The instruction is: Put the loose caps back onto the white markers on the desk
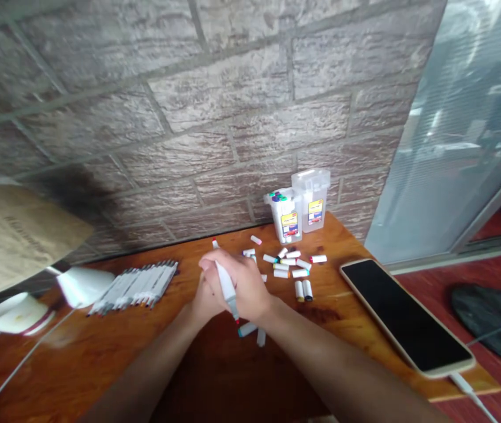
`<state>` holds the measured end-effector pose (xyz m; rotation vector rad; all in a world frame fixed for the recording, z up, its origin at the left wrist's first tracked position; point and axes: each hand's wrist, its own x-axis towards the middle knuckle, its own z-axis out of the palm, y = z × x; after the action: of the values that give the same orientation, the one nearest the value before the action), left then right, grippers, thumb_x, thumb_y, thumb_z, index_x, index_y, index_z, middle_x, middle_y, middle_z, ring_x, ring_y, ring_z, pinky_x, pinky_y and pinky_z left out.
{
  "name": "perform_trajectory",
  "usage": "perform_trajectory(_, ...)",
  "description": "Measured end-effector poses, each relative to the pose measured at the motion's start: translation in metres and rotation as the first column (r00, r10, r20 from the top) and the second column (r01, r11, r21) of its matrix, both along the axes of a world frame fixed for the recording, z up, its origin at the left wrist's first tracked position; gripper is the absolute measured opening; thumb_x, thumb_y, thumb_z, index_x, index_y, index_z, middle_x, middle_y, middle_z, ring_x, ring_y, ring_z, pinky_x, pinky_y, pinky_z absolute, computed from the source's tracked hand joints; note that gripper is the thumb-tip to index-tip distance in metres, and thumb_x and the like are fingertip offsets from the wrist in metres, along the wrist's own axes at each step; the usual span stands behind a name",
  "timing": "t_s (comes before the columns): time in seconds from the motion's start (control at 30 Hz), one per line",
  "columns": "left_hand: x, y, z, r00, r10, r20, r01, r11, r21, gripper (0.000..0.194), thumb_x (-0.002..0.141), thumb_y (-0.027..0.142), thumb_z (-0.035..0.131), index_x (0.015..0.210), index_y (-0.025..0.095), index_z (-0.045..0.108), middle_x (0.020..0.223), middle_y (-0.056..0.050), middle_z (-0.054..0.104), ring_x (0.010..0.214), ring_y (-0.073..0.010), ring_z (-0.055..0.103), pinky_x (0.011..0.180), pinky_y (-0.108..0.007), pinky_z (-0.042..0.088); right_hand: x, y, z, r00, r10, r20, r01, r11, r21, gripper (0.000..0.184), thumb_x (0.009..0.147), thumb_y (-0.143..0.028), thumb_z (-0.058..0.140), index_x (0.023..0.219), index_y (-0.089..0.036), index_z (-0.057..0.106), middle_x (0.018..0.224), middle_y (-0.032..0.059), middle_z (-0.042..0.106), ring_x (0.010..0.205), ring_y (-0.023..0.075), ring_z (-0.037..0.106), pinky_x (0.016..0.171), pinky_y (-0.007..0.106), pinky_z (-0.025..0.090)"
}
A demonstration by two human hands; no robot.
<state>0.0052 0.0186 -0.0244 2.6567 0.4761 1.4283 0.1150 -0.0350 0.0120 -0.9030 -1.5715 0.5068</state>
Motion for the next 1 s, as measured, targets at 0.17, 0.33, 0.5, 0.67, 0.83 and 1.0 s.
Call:
perform_trajectory(0.17,-0.009,-0.009,0.009,0.999,0.007,0.032,-0.009,0.998,0.058,0.017,0.083,0.015,0.055,0.067,0.02,0.053,0.059,-0.001,0.06,0.055,-0.0161,0.06,0.05,-0.031,0.048,-0.001,-0.003,0.007,0.985,0.124,-0.121,-0.136,0.986,-0.095,0.013,0.096,-0.033,0.057,0.098,-0.022,0.064,0.087,0.0015,0.075,0.079,0.0154,0.074,0.074,0.026,0.057)
perform_trajectory(0.33,0.001,-0.022,0.023,0.997,-0.003,0.074,-0.005,0.994,0.11,0.027,0.083,0.01,0.051,0.057,0.019,0.048,0.052,0.0,0.057,0.054,-0.0144,0.061,0.052,-0.03,0.052,0.01,-0.002,0.017,0.882,0.369,-0.294,-0.431,0.883,-0.184,0.017,0.096,-0.037,0.059,0.104,-0.022,0.063,0.107,0.0041,0.077,0.107,0.0174,0.073,0.095,0.03,0.056)
perform_trajectory(0.5,0.007,-0.022,0.014,0.996,0.042,0.077,-0.048,0.996,0.075,0.035,0.084,0.009,0.044,0.053,0.02,0.032,0.043,0.001,0.045,0.045,-0.0125,0.054,0.046,-0.029,0.045,0.011,0.004,0.006,0.867,0.326,-0.376,-0.442,0.852,-0.28,0.023,0.096,-0.044,0.059,0.104,-0.023,0.064,0.104,0.0042,0.078,0.104,0.019,0.074,0.083,0.028,0.06)
perform_trajectory(0.67,0.008,-0.013,0.007,0.993,0.007,0.116,-0.018,0.996,0.09,0.03,0.078,0.007,0.051,0.055,0.019,0.037,0.047,0.003,0.051,0.044,-0.0093,0.049,0.046,-0.026,0.038,0.005,0.005,0.0,0.93,0.154,-0.334,-0.258,0.92,-0.295,0.026,0.096,-0.048,0.056,0.099,-0.023,0.064,0.098,0.003,0.077,0.094,0.0191,0.076,0.07,0.025,0.06)
perform_trajectory(0.83,0.006,-0.01,0.008,0.986,0.111,0.127,-0.123,0.988,0.091,0.031,0.075,0.007,0.053,0.056,0.02,0.033,0.047,0.004,0.045,0.045,-0.0085,0.04,0.047,-0.026,0.031,0.013,0.007,0.006,0.99,-0.141,-0.011,0.14,0.989,-0.054,0.014,0.096,-0.034,0.057,0.093,-0.022,0.064,0.088,0.0018,0.074,0.08,0.0167,0.072,0.076,0.028,0.057)
perform_trajectory(1.0,0.006,-0.014,0.012,0.977,0.195,0.086,-0.199,0.979,0.034,0.024,0.083,0.014,0.06,0.068,0.021,0.043,0.057,0.004,0.051,0.056,-0.0108,0.048,0.06,-0.024,0.04,0.023,0.02,0.002,0.95,-0.294,-0.105,0.293,0.956,-0.028,0.017,0.098,-0.039,0.054,0.103,-0.023,0.059,0.09,0.0008,0.073,0.071,0.0134,0.07,0.074,0.026,0.054)
